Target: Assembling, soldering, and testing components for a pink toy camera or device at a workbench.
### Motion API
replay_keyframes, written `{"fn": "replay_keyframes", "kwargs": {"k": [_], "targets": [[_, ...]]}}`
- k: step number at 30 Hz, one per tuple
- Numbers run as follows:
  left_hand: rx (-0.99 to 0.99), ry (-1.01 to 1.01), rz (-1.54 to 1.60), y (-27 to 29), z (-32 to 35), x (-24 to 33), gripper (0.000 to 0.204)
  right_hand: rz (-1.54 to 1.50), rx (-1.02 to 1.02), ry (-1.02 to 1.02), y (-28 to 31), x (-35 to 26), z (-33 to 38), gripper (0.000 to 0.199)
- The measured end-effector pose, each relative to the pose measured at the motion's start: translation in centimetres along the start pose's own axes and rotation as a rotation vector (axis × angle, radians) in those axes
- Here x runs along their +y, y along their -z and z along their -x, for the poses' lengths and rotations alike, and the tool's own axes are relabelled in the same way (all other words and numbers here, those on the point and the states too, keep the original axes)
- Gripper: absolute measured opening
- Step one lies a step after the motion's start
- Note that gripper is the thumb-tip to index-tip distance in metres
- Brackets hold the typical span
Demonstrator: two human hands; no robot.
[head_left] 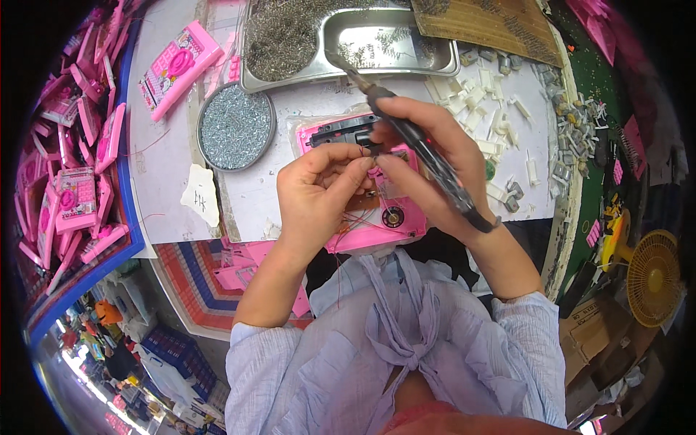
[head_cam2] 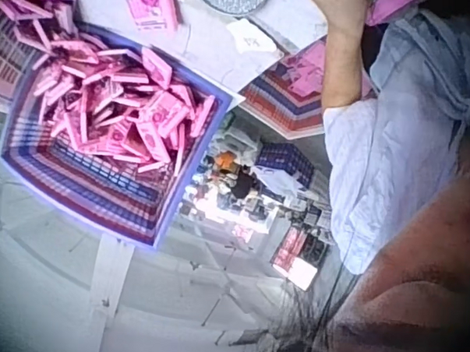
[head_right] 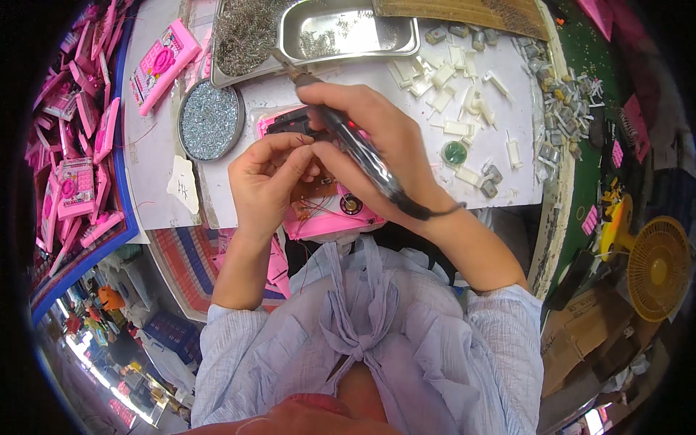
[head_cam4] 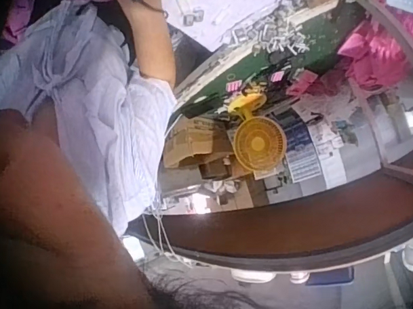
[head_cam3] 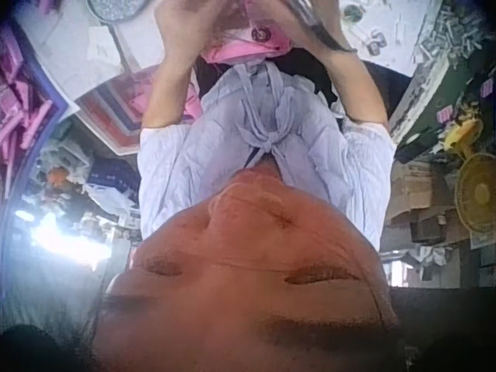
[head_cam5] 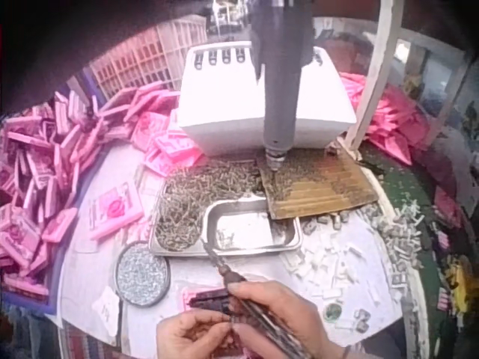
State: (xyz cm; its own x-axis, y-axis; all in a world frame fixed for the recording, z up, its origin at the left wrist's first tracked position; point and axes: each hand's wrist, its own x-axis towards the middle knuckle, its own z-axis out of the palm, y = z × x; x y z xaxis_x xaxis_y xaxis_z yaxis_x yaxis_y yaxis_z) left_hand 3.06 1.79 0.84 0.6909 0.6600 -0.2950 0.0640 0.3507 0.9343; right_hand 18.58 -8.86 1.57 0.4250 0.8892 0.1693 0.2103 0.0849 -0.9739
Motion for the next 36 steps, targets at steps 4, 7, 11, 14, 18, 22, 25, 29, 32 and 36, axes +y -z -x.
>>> {"fn": "replay_keyframes", "kwargs": {"k": [4,7,11,14,18,22,25,29,32,36], "targets": [[-0.027,-0.036,-0.124,0.9,-0.2,0.0,0.014,-0.052,-0.004,0.001,-1.3,0.0,-1.2,0.054],[-0.016,-0.108,-0.271,1.1,-0.3,-0.2,0.012,-0.006,0.099,0.081,-2.1,0.3,-1.2,0.050],[0.016,-0.282,-0.473,1.1,-0.5,-0.3,0.009,0.096,0.102,0.100,-2.4,0.2,-1.2,0.049],[-0.007,-0.299,-0.419,1.3,-0.8,-0.5,0.008,0.116,0.132,0.128,-2.5,0.8,-1.2,0.048],[-0.021,-0.087,-0.205,1.6,-0.6,-0.1,0.008,0.170,0.135,0.152,-2.3,0.8,-1.0,0.046],[0.014,-0.145,-0.332,2.0,-0.6,-0.4,0.008,0.262,0.037,0.207,-1.7,1.2,0.1,0.044],[0.004,-0.274,-0.586,2.4,-0.8,0.4,0.008,0.466,0.028,0.375,-1.7,2.5,1.4,0.047],[0.021,-0.578,-0.797,1.9,-1.5,0.0,0.011,0.538,0.066,0.409,-2.4,3.7,2.8,0.054],[0.043,-0.501,-0.830,1.4,-1.3,-0.4,0.012,0.493,0.100,0.383,-2.2,3.5,2.8,0.055],[0.068,-0.501,-0.824,1.5,-1.5,-0.7,0.011,0.448,0.112,0.412,0.5,2.4,2.4,0.048]]}}
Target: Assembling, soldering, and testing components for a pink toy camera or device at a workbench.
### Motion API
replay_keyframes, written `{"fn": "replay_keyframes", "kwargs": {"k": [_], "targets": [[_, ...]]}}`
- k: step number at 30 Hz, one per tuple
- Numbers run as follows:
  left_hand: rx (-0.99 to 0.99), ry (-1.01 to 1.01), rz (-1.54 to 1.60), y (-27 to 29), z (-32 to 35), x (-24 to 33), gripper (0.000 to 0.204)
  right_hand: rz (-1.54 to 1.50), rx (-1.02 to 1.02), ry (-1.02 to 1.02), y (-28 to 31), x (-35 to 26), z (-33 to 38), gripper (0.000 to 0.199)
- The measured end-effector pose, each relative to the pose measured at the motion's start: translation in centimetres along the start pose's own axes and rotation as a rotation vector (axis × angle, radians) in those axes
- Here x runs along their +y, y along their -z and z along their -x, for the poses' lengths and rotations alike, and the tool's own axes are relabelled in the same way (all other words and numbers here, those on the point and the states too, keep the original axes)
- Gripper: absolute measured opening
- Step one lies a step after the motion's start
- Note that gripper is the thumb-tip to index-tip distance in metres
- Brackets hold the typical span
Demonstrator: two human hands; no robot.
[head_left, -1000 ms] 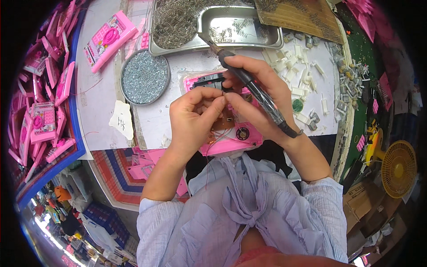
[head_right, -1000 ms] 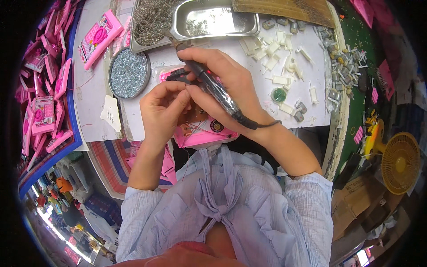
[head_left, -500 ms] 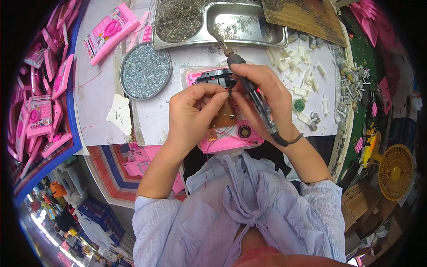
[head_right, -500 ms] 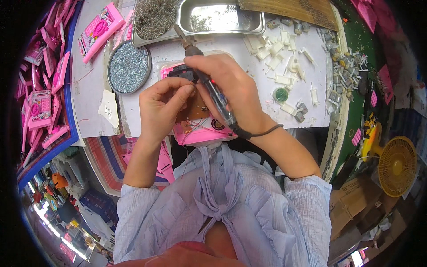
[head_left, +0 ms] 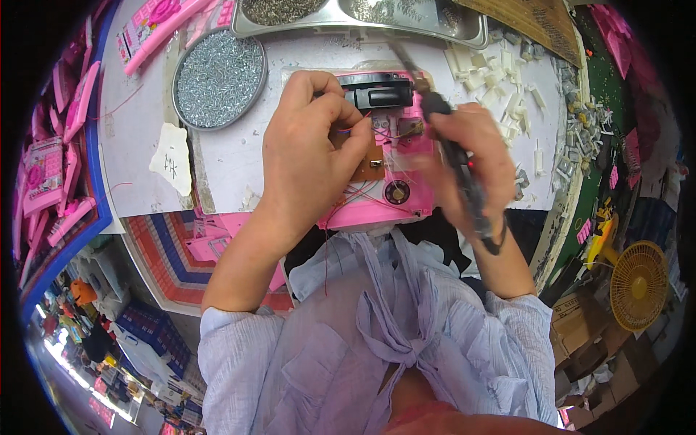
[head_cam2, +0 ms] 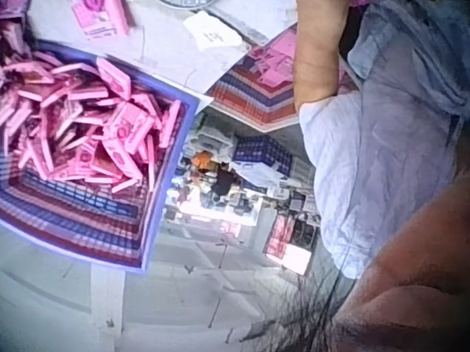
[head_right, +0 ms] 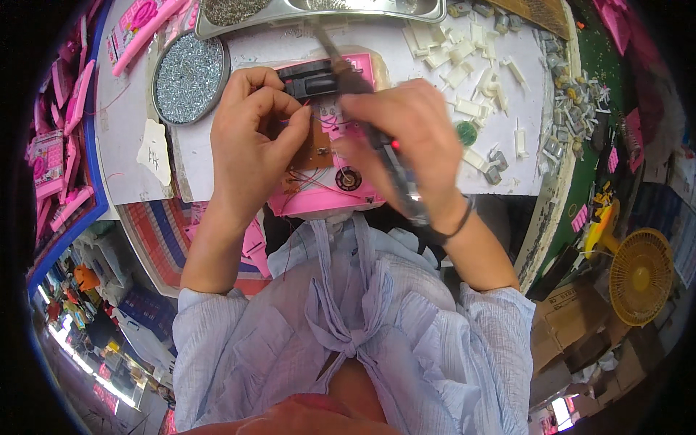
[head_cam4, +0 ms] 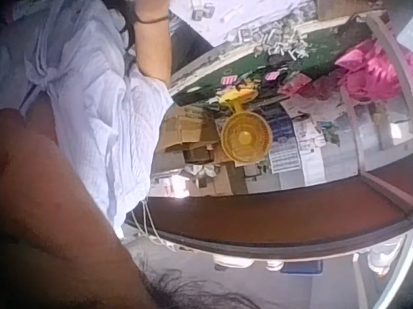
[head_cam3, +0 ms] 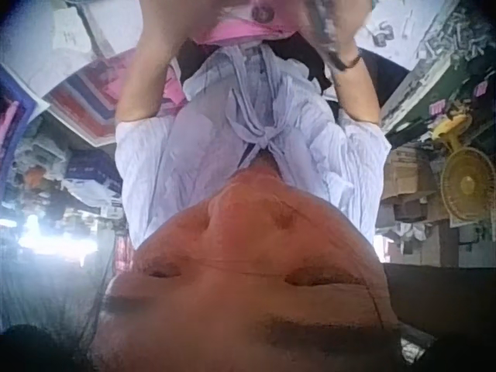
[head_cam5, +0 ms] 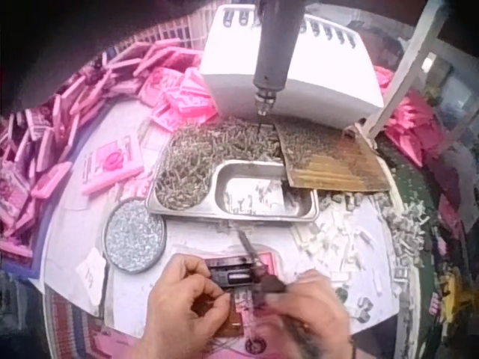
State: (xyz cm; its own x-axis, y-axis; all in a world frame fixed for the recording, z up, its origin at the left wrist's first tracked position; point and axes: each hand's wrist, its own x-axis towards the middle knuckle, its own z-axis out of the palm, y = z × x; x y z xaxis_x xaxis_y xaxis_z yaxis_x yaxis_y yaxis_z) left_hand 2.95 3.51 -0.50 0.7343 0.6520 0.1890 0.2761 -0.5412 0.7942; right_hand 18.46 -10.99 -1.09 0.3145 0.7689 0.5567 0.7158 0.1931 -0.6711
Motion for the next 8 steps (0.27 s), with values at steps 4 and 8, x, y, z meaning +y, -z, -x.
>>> {"fn": "replay_keyframes", "kwargs": {"k": [4,8], "targets": [[-0.024,0.000,0.012,0.2,0.1,-0.1,0.010,-0.206,0.082,-0.048,2.1,0.8,0.4,0.036],[-0.028,0.019,0.021,0.3,0.0,0.0,0.010,-0.303,0.084,-0.090,2.8,0.5,1.0,0.042]]}}
